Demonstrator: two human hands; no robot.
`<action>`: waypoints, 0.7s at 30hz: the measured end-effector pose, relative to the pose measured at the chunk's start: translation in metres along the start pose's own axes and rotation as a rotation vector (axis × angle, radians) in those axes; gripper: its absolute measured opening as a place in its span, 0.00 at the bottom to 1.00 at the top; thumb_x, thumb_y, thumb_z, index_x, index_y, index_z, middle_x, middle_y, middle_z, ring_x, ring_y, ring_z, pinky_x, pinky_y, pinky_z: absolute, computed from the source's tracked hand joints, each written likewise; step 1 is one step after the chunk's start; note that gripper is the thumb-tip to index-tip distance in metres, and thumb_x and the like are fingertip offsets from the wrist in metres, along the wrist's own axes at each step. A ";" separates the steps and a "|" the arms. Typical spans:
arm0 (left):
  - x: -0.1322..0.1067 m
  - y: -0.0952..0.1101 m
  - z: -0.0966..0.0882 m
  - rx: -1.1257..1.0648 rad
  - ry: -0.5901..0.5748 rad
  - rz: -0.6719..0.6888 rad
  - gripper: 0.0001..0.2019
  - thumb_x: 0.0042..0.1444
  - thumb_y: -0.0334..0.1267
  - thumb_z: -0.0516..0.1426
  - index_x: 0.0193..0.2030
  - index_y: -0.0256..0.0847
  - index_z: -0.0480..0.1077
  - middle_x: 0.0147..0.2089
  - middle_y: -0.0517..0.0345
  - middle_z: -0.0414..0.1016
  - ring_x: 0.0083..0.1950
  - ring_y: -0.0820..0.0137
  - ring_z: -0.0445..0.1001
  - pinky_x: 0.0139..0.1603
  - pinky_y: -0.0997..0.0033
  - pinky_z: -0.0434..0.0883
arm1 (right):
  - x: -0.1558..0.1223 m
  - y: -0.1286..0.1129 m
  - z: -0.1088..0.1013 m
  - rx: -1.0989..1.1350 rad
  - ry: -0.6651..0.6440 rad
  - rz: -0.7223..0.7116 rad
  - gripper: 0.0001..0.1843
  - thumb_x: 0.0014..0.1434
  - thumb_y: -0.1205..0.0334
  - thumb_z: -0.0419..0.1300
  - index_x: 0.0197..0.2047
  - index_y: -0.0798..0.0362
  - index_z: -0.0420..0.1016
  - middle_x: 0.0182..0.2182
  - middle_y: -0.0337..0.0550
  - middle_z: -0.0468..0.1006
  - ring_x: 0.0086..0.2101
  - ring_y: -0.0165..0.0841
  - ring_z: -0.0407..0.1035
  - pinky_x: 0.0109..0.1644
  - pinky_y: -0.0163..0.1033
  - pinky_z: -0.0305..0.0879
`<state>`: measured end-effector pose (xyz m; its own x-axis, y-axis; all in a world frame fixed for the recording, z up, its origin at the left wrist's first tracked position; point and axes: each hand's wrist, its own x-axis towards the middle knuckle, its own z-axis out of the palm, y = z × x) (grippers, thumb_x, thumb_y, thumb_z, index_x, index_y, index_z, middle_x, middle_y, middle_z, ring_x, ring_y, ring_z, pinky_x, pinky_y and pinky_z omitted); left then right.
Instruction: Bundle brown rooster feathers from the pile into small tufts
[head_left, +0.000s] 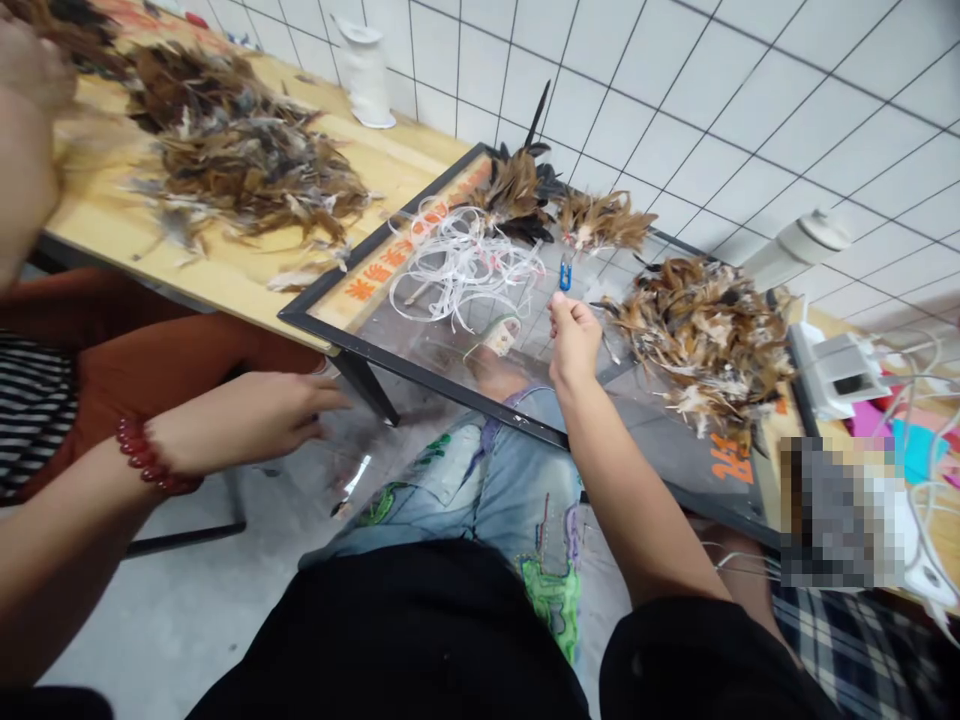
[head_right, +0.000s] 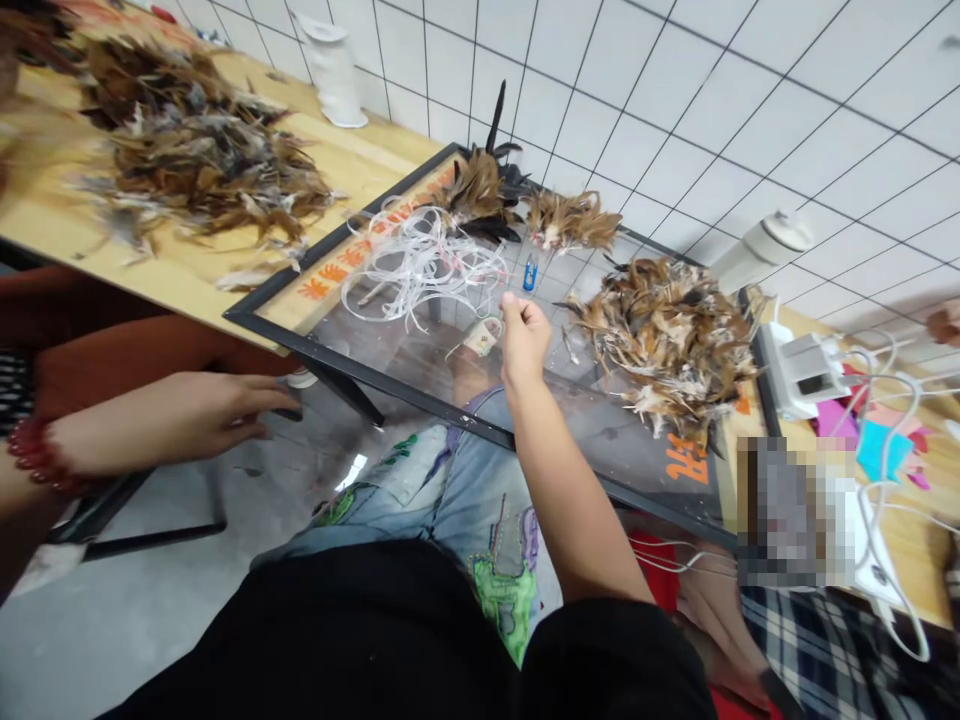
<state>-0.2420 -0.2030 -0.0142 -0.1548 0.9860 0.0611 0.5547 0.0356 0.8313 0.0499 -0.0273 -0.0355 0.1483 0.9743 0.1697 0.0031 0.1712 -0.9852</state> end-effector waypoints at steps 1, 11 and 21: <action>0.005 0.012 0.005 0.052 -0.208 0.040 0.10 0.31 0.27 0.68 0.24 0.42 0.77 0.29 0.64 0.78 0.26 0.77 0.71 0.26 0.83 0.60 | -0.001 0.000 0.001 0.002 0.007 -0.003 0.19 0.52 0.45 0.59 0.25 0.53 0.66 0.20 0.32 0.61 0.23 0.24 0.56 0.28 0.32 0.55; 0.136 0.139 0.108 -0.584 0.210 0.263 0.05 0.45 0.35 0.62 0.28 0.35 0.74 0.22 0.58 0.72 0.19 0.78 0.63 0.21 0.78 0.59 | 0.010 -0.006 -0.028 0.346 -0.202 0.240 0.20 0.46 0.47 0.64 0.25 0.52 0.62 0.18 0.29 0.59 0.19 0.22 0.50 0.20 0.29 0.46; 0.188 0.151 0.222 -0.723 0.023 0.176 0.07 0.42 0.38 0.62 0.26 0.36 0.71 0.21 0.60 0.72 0.18 0.79 0.62 0.19 0.78 0.59 | 0.053 -0.013 -0.097 -0.172 0.320 -0.251 0.15 0.54 0.50 0.56 0.32 0.54 0.73 0.27 0.38 0.73 0.29 0.28 0.64 0.36 0.34 0.61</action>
<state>-0.0057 0.0241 0.0000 -0.1348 0.9634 0.2317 -0.1020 -0.2461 0.9639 0.1541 0.0081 -0.0161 0.4207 0.8067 0.4151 0.2384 0.3432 -0.9085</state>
